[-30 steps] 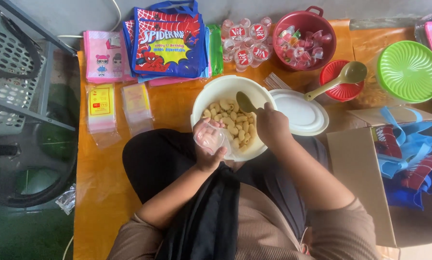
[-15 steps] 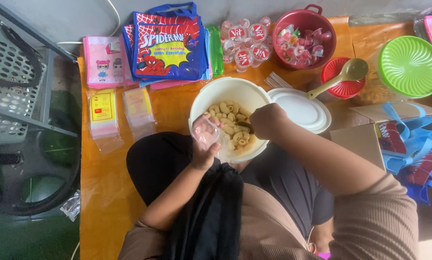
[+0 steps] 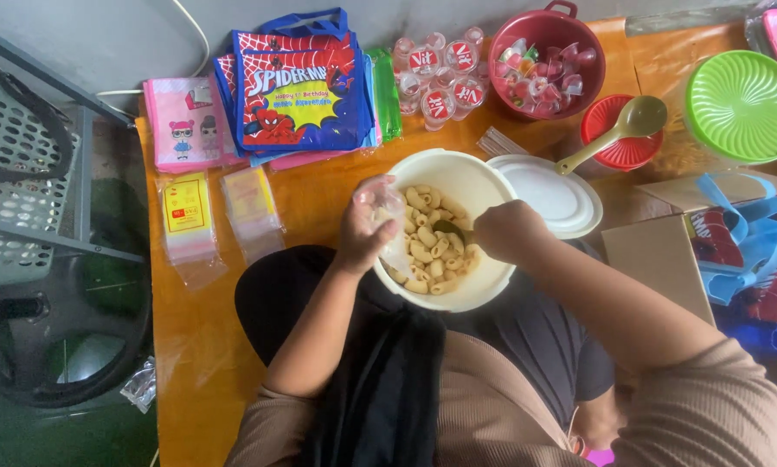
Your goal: The person is sitting on the floor and manually filling small plastic bags with snacks from a bowl, occasionally using a spoon.
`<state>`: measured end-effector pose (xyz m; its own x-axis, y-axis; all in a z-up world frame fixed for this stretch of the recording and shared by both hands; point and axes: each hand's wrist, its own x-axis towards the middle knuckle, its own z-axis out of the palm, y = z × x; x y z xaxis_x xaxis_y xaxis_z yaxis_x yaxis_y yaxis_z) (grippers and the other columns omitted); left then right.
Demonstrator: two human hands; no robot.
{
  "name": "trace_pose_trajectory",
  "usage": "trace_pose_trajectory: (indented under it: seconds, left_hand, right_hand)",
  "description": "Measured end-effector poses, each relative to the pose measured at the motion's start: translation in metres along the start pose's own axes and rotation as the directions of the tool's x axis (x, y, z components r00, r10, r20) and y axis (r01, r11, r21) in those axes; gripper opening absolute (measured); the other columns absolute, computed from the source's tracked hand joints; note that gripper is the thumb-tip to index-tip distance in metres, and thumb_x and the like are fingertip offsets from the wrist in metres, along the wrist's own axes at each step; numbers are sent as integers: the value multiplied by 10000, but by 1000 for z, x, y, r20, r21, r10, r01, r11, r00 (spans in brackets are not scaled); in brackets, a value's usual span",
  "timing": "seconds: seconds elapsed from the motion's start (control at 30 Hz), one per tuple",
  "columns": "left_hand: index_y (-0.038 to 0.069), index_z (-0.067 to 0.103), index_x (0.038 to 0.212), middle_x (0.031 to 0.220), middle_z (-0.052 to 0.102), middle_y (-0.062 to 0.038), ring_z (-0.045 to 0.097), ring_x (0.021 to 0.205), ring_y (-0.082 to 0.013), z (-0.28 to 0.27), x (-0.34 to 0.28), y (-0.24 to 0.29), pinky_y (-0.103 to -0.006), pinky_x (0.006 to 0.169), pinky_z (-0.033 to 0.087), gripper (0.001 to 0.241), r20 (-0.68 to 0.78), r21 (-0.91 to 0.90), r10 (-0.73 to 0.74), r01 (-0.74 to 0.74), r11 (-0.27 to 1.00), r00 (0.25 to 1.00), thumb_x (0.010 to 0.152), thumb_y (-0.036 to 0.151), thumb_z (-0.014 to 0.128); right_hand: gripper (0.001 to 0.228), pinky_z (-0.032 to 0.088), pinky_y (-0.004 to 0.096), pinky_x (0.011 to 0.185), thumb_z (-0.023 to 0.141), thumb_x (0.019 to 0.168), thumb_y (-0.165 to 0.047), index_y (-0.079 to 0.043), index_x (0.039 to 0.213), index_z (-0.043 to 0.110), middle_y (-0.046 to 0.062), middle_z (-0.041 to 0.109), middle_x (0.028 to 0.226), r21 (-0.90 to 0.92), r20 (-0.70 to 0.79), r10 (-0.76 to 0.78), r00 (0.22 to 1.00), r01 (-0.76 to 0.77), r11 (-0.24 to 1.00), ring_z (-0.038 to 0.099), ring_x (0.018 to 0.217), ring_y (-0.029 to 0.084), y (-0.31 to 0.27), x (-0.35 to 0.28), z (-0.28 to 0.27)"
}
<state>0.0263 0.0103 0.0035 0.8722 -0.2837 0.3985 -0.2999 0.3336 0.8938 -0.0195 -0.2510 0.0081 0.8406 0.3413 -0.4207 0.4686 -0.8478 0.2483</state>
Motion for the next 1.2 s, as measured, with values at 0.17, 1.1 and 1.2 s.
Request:
trace_pose_trajectory:
  seconds: [0.17, 1.1, 1.2]
  left_hand:
    - [15, 559, 1357, 971, 613, -133, 680, 859, -253, 65, -22, 15, -419, 854, 570, 801, 37, 132, 35, -39, 990, 999, 724, 391, 875]
    - [53, 358, 1485, 1117, 560, -115, 606, 1057, -193, 47, -27, 10, -408, 1065, 470, 968, -18, 64, 44, -43, 997, 999, 787, 575, 781]
    - [10, 449, 1439, 1115, 609, -144, 642, 1056, -252, 38, -18, 7, -471, 1148, 366, 884, -43, 213, 102, -91, 973, 994, 768, 435, 835]
  right_hand:
    - [305, 629, 387, 763, 576, 978, -373, -167, 917, 793, 5, 764, 779, 357, 99, 144, 985, -170, 918, 760, 823, 210, 6, -52, -12]
    - [362, 622, 408, 732, 570, 991, -462, -266, 1227, 763, 51, 804, 883, 739, 20, 555, 831, -387, 552, 767, 798, 300, -26, -81, -10]
    - [346, 615, 363, 692, 584, 1001, -461, -261, 1207, 778, 44, 806, 875, 735, 21, 588, 809, -412, 539, 774, 780, 274, -13, -92, -8]
